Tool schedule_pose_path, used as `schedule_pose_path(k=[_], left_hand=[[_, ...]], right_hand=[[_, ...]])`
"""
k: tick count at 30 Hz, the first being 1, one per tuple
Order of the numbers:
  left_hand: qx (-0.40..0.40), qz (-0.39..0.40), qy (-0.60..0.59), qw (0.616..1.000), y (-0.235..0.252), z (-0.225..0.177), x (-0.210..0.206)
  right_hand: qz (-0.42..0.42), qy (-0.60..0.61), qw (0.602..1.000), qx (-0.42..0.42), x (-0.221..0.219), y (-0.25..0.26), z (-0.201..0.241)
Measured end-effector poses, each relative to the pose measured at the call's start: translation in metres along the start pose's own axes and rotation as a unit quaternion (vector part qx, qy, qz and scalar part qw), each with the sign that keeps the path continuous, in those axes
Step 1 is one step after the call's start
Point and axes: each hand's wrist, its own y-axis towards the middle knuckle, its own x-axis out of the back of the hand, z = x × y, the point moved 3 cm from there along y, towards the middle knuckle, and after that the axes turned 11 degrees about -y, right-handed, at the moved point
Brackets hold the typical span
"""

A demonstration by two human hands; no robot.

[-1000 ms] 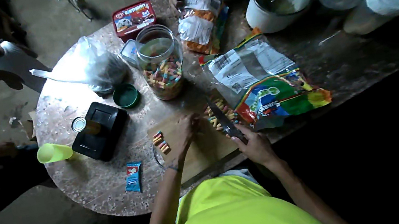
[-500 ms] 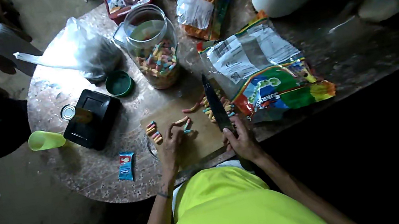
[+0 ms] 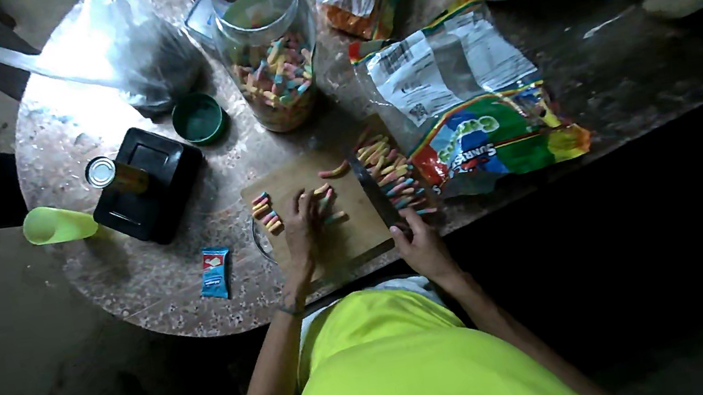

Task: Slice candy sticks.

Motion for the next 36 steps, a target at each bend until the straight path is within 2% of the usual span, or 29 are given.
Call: schedule_pose_path(k=[3, 6, 10, 12, 14, 17, 19, 23, 27, 31, 36], left_hand=[[-0.043, 0.026, 0.027, 0.998, 0.016, 0.003, -0.006], [-0.005, 0.041, 0.017, 0.999, 0.020, -0.006, 0.003], [0.022, 0.004, 0.047, 0.999, 0.012, 0.004, 0.022], [0.039, 0.000, 0.061, 0.997, 0.011, 0.011, 0.029], [0.050, -0.001, 0.060, 0.997, 0.011, 0.014, 0.034], [0.048, -0.007, 0.049, 0.998, 0.015, 0.013, 0.041], [0.049, -0.003, 0.046, 0.998, 0.017, 0.011, 0.044], [0.086, 0.035, 0.035, 0.995, 0.012, 0.006, 0.036], [0.047, 0.054, 0.048, 0.996, 0.005, 0.017, 0.022], [0.072, 0.049, 0.014, 0.996, 0.001, 0.009, 0.031], [0.054, -0.072, -0.002, 0.996, 0.004, 0.013, 0.064]], right_hand=[[0.001, -0.009, 1.000, 0.000, -0.002, 0.001, 0.002], [0.001, -0.002, 1.000, -0.008, 0.004, 0.003, 0.009], [0.021, -0.024, 0.999, 0.015, 0.006, 0.002, 0.013], [0.066, -0.047, 0.996, 0.047, 0.001, 0.001, 0.017], [0.147, -0.074, 0.984, 0.069, -0.009, -0.002, 0.022], [0.223, -0.094, 0.968, 0.067, -0.027, -0.010, 0.020], [0.222, -0.107, 0.968, 0.036, -0.034, -0.012, 0.012], [0.144, -0.122, 0.982, -0.024, -0.026, -0.010, 0.006], [0.064, -0.122, 0.990, -0.003, -0.019, -0.002, 0.014], [0.108, -0.146, 0.983, -0.012, -0.023, 0.008, 0.051], [0.186, -0.204, 0.961, -0.028, -0.047, 0.023, 0.081]])
